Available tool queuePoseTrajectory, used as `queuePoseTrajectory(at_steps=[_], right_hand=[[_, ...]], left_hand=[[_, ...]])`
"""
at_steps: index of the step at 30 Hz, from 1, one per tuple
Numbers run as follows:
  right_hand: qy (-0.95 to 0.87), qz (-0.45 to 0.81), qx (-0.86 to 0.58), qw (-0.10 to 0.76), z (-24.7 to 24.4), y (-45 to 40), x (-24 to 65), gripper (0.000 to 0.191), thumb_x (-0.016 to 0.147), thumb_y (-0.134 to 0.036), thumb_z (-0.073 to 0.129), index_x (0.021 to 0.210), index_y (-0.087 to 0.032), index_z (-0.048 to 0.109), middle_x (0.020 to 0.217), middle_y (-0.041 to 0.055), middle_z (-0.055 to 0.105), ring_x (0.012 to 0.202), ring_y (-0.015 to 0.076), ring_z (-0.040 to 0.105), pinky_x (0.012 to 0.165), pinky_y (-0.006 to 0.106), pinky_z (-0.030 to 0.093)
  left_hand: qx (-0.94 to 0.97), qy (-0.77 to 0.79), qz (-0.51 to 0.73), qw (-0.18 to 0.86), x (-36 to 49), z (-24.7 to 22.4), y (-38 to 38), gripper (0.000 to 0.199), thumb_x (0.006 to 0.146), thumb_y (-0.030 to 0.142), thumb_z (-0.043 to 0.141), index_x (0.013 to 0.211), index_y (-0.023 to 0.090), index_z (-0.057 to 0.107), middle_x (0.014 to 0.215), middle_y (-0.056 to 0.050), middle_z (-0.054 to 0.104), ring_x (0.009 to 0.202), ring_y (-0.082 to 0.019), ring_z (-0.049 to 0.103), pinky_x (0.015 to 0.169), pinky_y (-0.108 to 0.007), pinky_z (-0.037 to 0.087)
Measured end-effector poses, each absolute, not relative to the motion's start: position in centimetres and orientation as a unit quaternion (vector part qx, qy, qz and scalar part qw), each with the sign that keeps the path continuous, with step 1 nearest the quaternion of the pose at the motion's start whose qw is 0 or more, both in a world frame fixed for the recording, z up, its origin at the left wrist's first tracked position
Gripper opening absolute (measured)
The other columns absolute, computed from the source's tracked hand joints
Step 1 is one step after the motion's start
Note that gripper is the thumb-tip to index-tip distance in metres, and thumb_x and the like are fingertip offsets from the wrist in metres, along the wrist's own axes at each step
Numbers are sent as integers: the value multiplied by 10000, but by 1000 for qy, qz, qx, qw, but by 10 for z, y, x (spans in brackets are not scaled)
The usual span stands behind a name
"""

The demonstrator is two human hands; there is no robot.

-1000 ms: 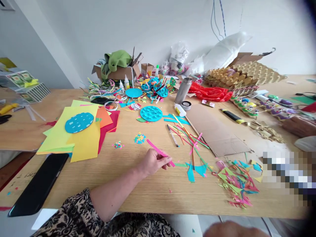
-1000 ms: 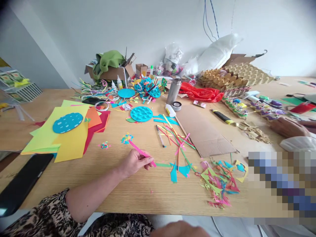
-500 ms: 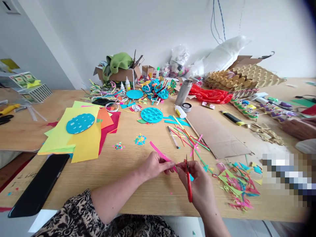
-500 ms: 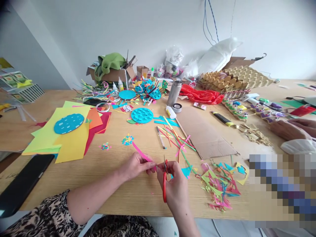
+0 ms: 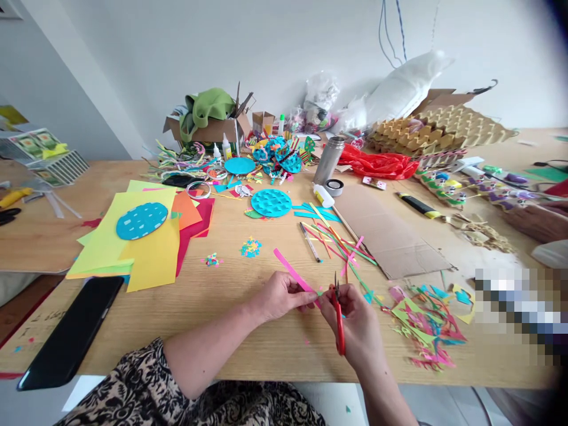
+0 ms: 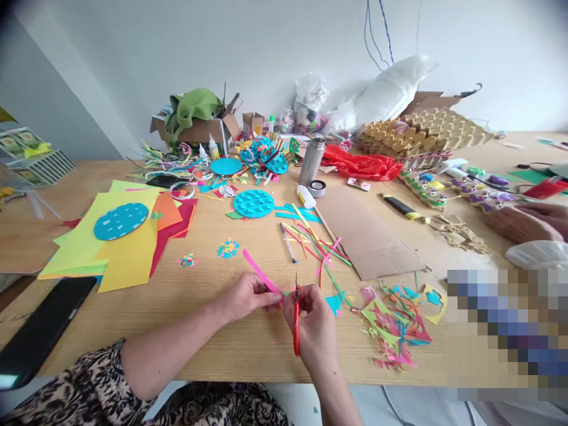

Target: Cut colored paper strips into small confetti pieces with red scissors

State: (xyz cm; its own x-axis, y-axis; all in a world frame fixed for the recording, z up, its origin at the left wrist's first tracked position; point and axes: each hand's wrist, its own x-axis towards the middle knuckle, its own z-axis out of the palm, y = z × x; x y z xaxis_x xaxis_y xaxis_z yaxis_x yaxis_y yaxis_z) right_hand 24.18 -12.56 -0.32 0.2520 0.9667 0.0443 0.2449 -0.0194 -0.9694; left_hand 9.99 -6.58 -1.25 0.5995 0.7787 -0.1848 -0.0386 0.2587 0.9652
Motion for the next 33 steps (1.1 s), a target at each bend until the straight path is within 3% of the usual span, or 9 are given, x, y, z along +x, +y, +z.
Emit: queuePoseTrajectory(at_steps=[8, 12, 17, 24, 33], right_hand=[[-455, 379, -621, 514, 4, -132, 244, 307, 657, -370, 724, 674, -194, 473, 627, -4, 554, 580, 131, 513, 546, 239, 414], [-390, 430, -633, 512, 11, -142, 253, 357, 692, -507, 655, 688, -173, 531, 633, 35, 606, 564, 152, 575, 543, 255, 445], [-357, 479, -641, 481, 16, -158, 259, 448, 733, -604, 553, 646, -165, 545, 558, 40, 589, 469, 147, 555, 468, 251, 410], [-391, 418, -675, 465, 16, -179, 275, 463, 740, -618, 529, 585, -185, 479, 515, 12, 536, 510, 134, 490, 502, 243, 376], [-333, 445, -720, 416, 14, -208, 288, 487, 739, -634, 508, 534, -196, 463, 447, 10, 517, 428, 124, 470, 449, 243, 371]], left_hand=[[526, 332, 306, 720, 104, -6, -68, 293, 641, 401, 715, 689, 113, 694, 630, -54, 669, 550, -121, 577, 571, -242, 472], [490, 346, 327, 730, 106, -4, -67, 288, 647, 379, 709, 707, 98, 702, 664, -77, 689, 553, -127, 593, 589, -255, 490], [452, 332, 308, 768, 127, 5, -60, 293, 621, 362, 718, 687, 78, 697, 621, -90, 678, 565, -152, 622, 608, -285, 507], [424, 290, 273, 813, 169, 13, -76, 285, 610, 347, 716, 677, 73, 679, 623, -92, 676, 578, -171, 639, 658, -330, 525], [388, 314, 279, 820, 174, -4, -106, 283, 630, 352, 703, 670, 74, 671, 608, -80, 656, 546, -150, 619, 586, -288, 511]])
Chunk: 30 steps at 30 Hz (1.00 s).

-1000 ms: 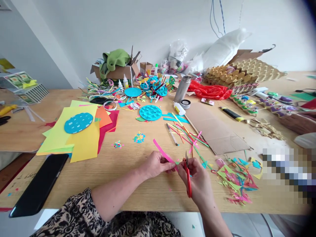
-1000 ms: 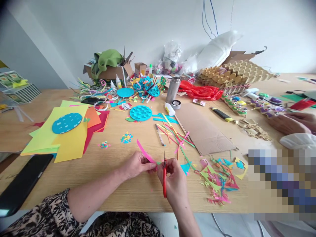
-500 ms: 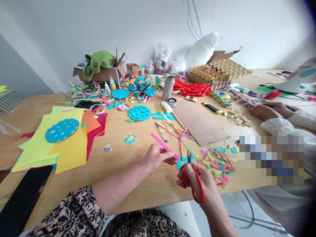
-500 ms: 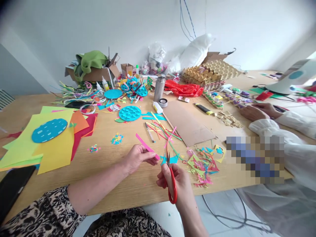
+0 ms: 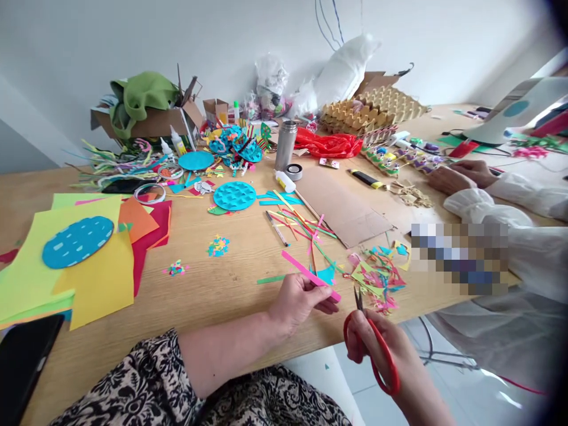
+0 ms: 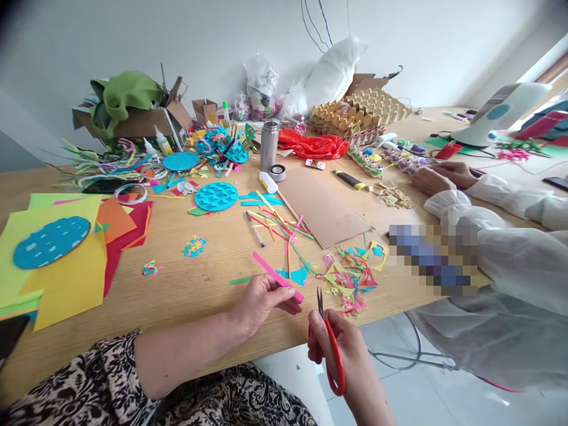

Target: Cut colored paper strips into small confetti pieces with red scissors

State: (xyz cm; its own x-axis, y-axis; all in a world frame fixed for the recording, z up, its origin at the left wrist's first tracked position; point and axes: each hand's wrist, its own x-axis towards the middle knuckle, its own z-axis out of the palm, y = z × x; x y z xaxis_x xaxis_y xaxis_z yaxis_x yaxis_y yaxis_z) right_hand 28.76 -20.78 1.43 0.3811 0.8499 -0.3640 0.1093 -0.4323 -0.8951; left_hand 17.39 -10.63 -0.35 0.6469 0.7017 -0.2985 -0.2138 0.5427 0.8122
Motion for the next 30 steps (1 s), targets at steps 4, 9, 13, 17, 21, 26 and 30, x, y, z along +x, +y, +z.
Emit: queuePoseTrajectory(at_steps=[4, 9, 13, 17, 21, 26, 30], right_hand=[[-281, 497, -716, 402, 10, -210, 281, 484, 713, -641, 529, 543, -197, 442, 428, -14, 505, 363, 112, 475, 393, 229, 365], [-268, 530, -700, 395, 5, -207, 277, 447, 676, -589, 604, 550, -198, 428, 411, -24, 512, 340, 111, 479, 364, 216, 346], [-287, 522, -699, 395, 6, -206, 279, 444, 694, -578, 600, 540, -189, 452, 409, -13, 515, 347, 110, 475, 370, 214, 337], [-307, 464, -706, 438, 8, -206, 285, 422, 731, -545, 584, 529, -185, 494, 434, 4, 520, 401, 114, 473, 413, 224, 368], [-314, 423, -720, 453, 7, -205, 293, 364, 709, -515, 627, 582, -186, 535, 496, 13, 546, 464, 127, 488, 446, 224, 398], [-319, 379, -718, 489, 7, -199, 294, 354, 548, -418, 769, 733, -191, 569, 683, 19, 606, 673, 178, 577, 599, 235, 480], [-299, 390, -714, 499, 15, -188, 288, 367, 553, -397, 761, 798, -194, 578, 730, 10, 623, 718, 173, 589, 622, 207, 484]], left_hand=[[376, 322, 287, 820, 173, -3, -102, 303, 612, 366, 719, 670, 74, 665, 609, -80, 655, 557, -158, 622, 602, -300, 514], [377, 314, 285, 823, 171, -3, -99, 297, 624, 355, 715, 701, 71, 676, 665, -96, 673, 606, -164, 637, 626, -297, 510], [376, 311, 297, 821, 171, -5, -100, 249, 651, 317, 696, 715, 78, 680, 682, -92, 677, 618, -151, 632, 619, -275, 503], [393, 304, 297, 815, 171, -5, -107, 210, 671, 302, 682, 688, 93, 674, 677, -80, 672, 620, -132, 615, 612, -258, 495], [426, 299, 288, 804, 171, -5, -112, 207, 695, 310, 659, 693, 103, 673, 681, -78, 669, 617, -119, 595, 607, -244, 479], [462, 298, 295, 781, 170, -7, -111, 208, 682, 313, 669, 710, 107, 674, 674, -64, 653, 562, -96, 538, 563, -234, 453], [479, 293, 287, 776, 168, -5, -107, 233, 694, 322, 656, 760, 101, 689, 700, -67, 652, 590, -101, 543, 542, -225, 448]])
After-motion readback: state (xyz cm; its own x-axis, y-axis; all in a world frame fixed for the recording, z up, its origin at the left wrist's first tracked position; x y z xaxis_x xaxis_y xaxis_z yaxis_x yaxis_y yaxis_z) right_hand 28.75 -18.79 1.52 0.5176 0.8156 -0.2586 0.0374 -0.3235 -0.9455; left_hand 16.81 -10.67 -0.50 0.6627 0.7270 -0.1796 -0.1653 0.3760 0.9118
